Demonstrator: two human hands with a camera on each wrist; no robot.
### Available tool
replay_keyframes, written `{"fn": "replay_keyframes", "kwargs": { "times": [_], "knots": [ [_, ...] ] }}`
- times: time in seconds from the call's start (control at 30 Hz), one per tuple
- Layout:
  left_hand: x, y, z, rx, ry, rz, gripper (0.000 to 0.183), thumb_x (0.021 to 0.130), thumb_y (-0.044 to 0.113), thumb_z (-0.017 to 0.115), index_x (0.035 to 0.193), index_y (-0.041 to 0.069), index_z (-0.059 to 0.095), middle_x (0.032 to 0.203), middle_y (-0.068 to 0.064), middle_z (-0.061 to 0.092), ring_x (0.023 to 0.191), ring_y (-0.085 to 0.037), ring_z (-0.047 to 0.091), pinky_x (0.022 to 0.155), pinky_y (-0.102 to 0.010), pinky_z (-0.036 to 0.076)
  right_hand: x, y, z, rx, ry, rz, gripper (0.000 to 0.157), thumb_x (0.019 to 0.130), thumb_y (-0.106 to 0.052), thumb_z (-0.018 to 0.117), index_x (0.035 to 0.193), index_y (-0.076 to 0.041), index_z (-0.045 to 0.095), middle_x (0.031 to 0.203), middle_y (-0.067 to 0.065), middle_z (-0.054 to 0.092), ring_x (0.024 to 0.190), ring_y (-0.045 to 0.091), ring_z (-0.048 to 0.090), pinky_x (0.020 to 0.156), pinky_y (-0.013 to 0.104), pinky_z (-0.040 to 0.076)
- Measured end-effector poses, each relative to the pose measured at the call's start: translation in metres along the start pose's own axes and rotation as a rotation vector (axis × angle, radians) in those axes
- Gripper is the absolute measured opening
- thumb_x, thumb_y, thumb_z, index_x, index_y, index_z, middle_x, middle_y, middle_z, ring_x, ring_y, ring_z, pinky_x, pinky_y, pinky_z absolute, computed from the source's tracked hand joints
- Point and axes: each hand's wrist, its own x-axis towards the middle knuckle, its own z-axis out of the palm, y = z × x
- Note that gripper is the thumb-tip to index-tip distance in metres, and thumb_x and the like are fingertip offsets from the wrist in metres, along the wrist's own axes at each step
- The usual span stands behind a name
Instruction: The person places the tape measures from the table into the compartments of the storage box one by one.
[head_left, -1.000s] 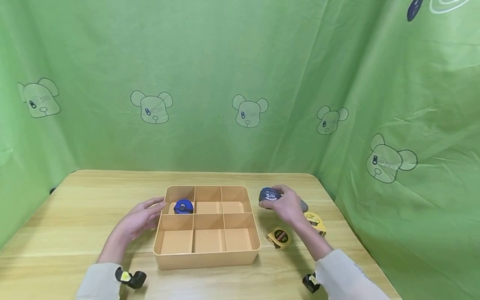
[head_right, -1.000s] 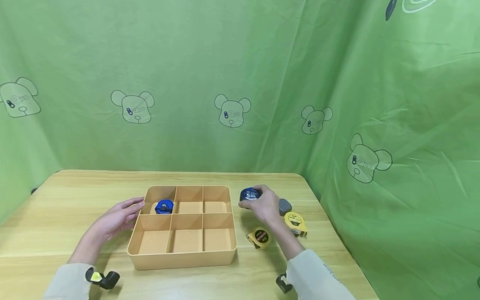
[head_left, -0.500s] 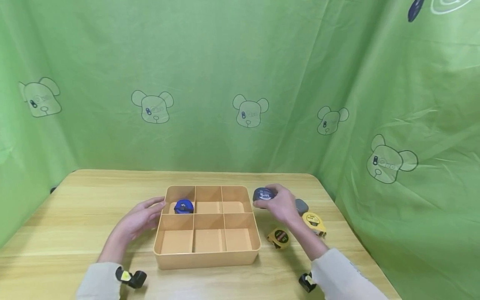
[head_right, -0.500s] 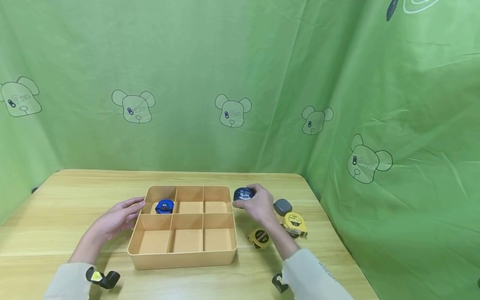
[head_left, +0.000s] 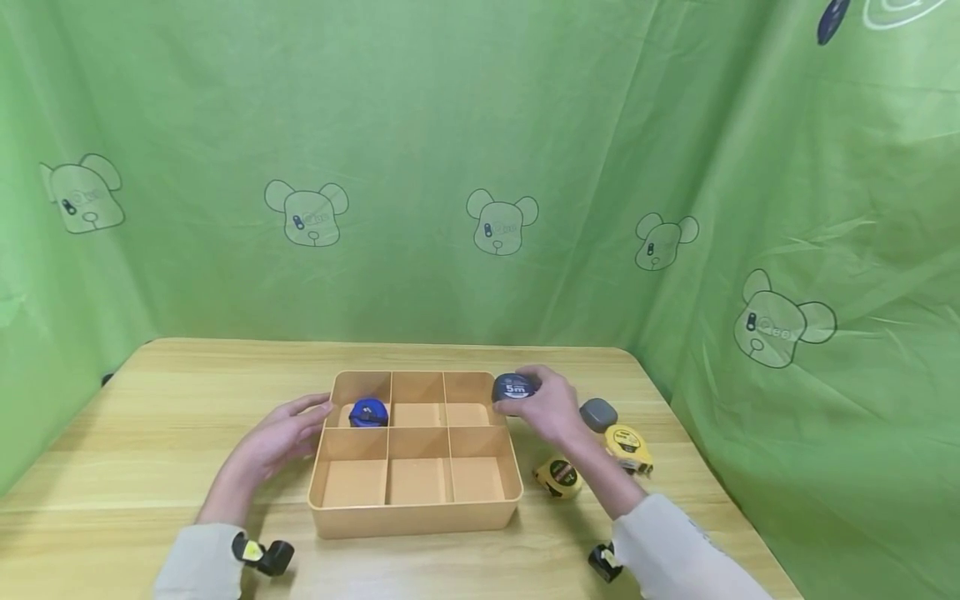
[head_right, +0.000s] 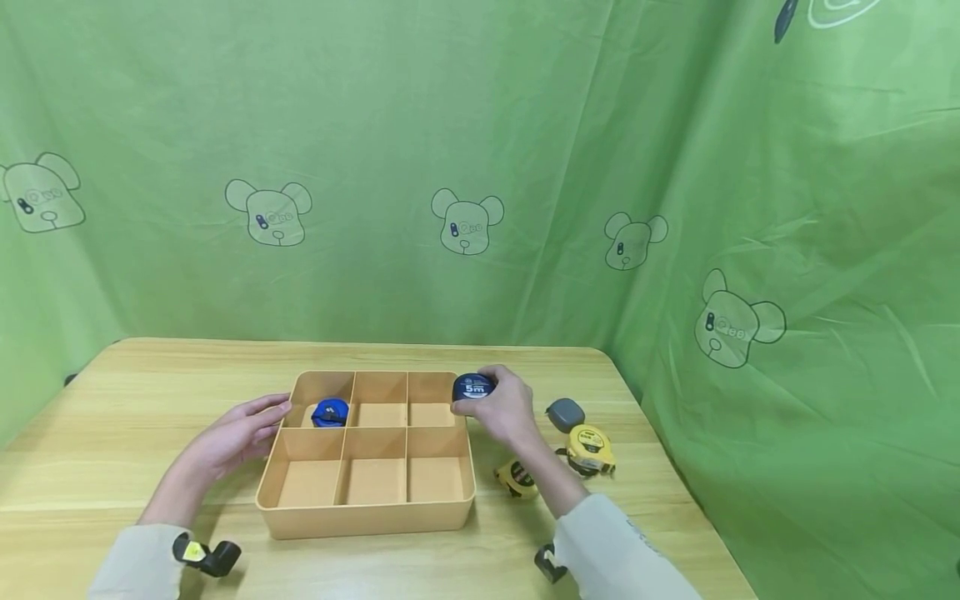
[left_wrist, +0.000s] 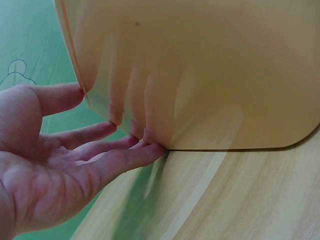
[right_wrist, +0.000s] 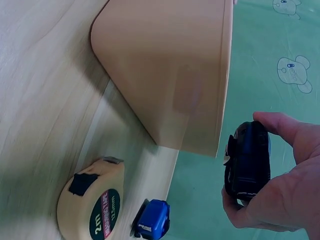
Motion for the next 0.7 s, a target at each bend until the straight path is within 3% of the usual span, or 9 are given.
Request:
{"fn": "replay_keyframes", "kwargs": {
  "times": [0.7],
  "knots": [
    [-0.001, 0.0, 0.001, -0.006, 0.0, 0.009, 0.073, 0.108, 0.036, 0.048, 0.16, -0.003, 0.014, 0.158, -0.031, 0.033, 0.147, -0.048, 0.033, 0.12, -0.061, 0.03, -0.005, -0.014, 0.018, 0.067, -0.029, -0.022, 0.077, 0.067, -0.02, 0.092, 0.135, -0.005, 0.059, 0.125, 0.02, 0.066, 0.106, 0.034, 0.067, 0.084, 0.039, 0.063]
  ]
}}
